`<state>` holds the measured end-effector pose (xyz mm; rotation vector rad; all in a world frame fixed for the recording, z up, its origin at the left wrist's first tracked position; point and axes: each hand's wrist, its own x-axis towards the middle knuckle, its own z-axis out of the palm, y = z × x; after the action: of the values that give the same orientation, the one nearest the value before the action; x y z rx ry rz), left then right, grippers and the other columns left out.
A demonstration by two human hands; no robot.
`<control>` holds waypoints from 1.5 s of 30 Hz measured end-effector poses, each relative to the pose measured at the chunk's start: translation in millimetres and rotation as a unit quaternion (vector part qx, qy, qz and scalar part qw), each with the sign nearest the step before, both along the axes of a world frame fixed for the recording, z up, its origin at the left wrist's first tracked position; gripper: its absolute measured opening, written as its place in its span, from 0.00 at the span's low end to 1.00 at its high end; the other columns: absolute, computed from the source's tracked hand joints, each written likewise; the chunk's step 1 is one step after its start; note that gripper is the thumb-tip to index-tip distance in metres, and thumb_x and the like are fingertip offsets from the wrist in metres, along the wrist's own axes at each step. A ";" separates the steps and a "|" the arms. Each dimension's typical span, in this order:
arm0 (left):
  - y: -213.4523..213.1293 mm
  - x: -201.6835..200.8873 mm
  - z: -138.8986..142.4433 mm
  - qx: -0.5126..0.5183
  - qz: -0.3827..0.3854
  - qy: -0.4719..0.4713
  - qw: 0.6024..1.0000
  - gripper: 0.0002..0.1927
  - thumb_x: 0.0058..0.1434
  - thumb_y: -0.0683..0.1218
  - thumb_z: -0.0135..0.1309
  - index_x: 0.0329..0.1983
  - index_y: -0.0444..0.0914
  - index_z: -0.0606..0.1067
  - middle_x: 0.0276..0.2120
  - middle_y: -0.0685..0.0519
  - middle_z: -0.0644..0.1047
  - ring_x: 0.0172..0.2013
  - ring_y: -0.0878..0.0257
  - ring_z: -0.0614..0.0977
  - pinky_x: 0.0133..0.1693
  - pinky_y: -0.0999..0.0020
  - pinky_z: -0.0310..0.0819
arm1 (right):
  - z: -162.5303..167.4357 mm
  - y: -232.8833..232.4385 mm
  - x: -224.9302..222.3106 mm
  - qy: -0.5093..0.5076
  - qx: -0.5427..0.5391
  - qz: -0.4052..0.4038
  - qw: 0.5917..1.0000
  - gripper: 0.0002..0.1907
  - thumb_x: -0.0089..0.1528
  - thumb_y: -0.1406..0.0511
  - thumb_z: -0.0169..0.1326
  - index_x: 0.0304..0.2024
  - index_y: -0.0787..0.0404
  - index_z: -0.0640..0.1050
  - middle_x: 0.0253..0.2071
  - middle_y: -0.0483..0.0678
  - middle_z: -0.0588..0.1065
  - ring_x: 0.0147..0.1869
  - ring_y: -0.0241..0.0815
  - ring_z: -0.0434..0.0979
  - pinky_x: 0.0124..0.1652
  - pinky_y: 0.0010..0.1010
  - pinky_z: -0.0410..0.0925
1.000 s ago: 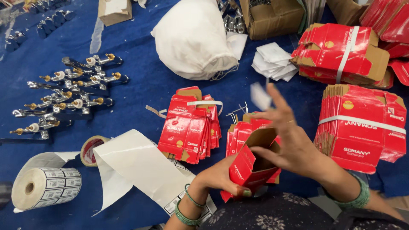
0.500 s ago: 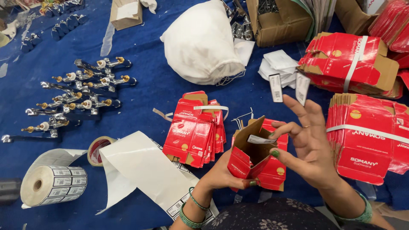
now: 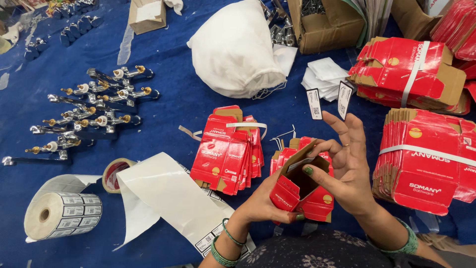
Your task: The person repeatedly picks up small red boxes, peels labels from a roll, and sticks them onto the boxes. The person then places the labeled boxes into a pile on the table.
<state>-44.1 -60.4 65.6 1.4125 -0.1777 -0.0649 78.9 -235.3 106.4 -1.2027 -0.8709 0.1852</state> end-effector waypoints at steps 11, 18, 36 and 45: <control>0.2 2.0 -6.4 -0.001 -0.012 0.006 1.000 0.57 0.48 0.49 0.69 0.80 0.34 0.56 0.66 0.48 0.71 0.66 0.60 0.72 0.67 0.63 0.65 | -7.1 5.8 -12.6 0.054 0.035 -0.029 0.998 0.55 0.60 0.79 0.56 0.79 0.49 0.41 0.77 0.61 0.51 0.60 0.38 0.73 0.58 0.37 0.76; 0.9 2.5 -3.2 0.015 -0.016 0.006 1.000 0.57 0.47 0.49 0.68 0.80 0.35 0.56 0.66 0.49 0.71 0.66 0.61 0.72 0.68 0.63 0.65 | -8.4 11.7 -21.3 0.026 0.022 -0.085 0.996 0.56 0.59 0.79 0.58 0.78 0.51 0.40 0.77 0.61 0.52 0.58 0.37 0.73 0.59 0.34 0.75; 4.1 -4.2 -10.3 0.051 -0.048 -0.043 0.997 0.41 0.52 0.45 0.70 0.68 0.33 0.68 0.57 0.52 0.76 0.59 0.65 0.75 0.67 0.65 0.70 | -2.2 8.2 2.8 0.030 -0.021 -0.104 0.994 0.57 0.62 0.78 0.56 0.79 0.47 0.35 0.79 0.64 0.49 0.62 0.47 0.75 0.58 0.38 0.76; 8.5 -4.0 -19.3 -0.011 -0.098 0.027 0.995 0.46 0.49 0.47 0.71 0.71 0.30 0.67 0.53 0.49 0.76 0.57 0.62 0.75 0.62 0.64 0.71 | 7.4 -13.2 -4.4 0.061 -0.012 0.021 0.998 0.60 0.58 0.83 0.49 0.78 0.41 0.31 0.81 0.66 0.43 0.60 0.46 0.78 0.55 0.35 0.74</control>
<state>-48.1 -52.0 46.4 1.3673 -0.2718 -0.2617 74.5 -248.5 113.7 -1.1837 -0.7893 0.2999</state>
